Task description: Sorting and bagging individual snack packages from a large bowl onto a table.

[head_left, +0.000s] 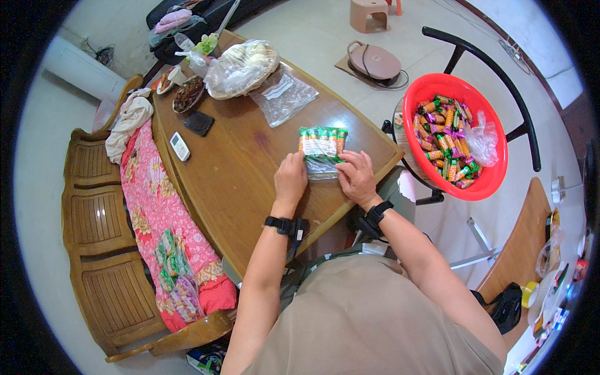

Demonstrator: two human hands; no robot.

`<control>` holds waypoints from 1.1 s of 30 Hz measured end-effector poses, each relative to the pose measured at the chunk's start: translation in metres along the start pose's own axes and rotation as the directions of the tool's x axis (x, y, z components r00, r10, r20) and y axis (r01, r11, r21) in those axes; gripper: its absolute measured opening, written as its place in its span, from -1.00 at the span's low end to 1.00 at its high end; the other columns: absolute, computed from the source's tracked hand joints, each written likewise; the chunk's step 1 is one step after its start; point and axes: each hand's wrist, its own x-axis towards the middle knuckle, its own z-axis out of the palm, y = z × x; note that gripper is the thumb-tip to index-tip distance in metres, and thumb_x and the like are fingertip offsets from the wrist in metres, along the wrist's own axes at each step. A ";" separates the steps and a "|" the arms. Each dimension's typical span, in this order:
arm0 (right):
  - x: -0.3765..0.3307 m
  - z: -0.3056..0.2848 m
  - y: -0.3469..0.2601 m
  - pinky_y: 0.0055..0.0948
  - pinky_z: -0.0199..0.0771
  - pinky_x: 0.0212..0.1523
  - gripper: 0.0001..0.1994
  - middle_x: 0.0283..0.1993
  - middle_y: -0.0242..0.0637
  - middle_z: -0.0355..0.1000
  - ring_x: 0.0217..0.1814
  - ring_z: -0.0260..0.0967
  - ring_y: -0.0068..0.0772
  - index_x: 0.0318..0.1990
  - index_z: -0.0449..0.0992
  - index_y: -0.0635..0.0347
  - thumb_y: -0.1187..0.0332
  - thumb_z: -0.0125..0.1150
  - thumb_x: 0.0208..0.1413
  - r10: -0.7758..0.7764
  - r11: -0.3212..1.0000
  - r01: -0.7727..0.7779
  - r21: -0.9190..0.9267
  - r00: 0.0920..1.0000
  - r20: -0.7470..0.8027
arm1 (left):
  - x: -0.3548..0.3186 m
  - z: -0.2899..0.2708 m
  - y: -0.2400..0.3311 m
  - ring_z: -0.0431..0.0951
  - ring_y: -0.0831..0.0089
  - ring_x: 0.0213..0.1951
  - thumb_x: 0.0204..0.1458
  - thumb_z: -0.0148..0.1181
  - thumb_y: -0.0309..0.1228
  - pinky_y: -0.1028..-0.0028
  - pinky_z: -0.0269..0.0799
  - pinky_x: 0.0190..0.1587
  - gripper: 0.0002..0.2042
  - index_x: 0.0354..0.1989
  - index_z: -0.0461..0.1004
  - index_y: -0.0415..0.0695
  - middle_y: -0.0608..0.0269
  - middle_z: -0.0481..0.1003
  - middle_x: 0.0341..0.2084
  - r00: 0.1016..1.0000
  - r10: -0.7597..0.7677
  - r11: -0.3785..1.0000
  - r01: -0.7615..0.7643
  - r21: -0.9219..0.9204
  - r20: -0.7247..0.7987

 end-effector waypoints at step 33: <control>0.000 -0.029 -0.020 -0.18 0.24 -0.04 -0.88 -0.40 -0.32 0.35 -0.25 0.33 -0.22 -0.41 0.47 0.10 0.50 0.24 -0.16 -0.136 0.988 0.129 0.084 0.987 0.085 | -0.065 -0.036 -0.015 0.45 0.28 -0.25 -0.07 0.06 -0.49 0.37 0.44 -0.23 -0.85 -0.29 0.40 -0.11 0.24 0.44 -0.31 0.941 0.330 0.939 -0.335 0.078 0.074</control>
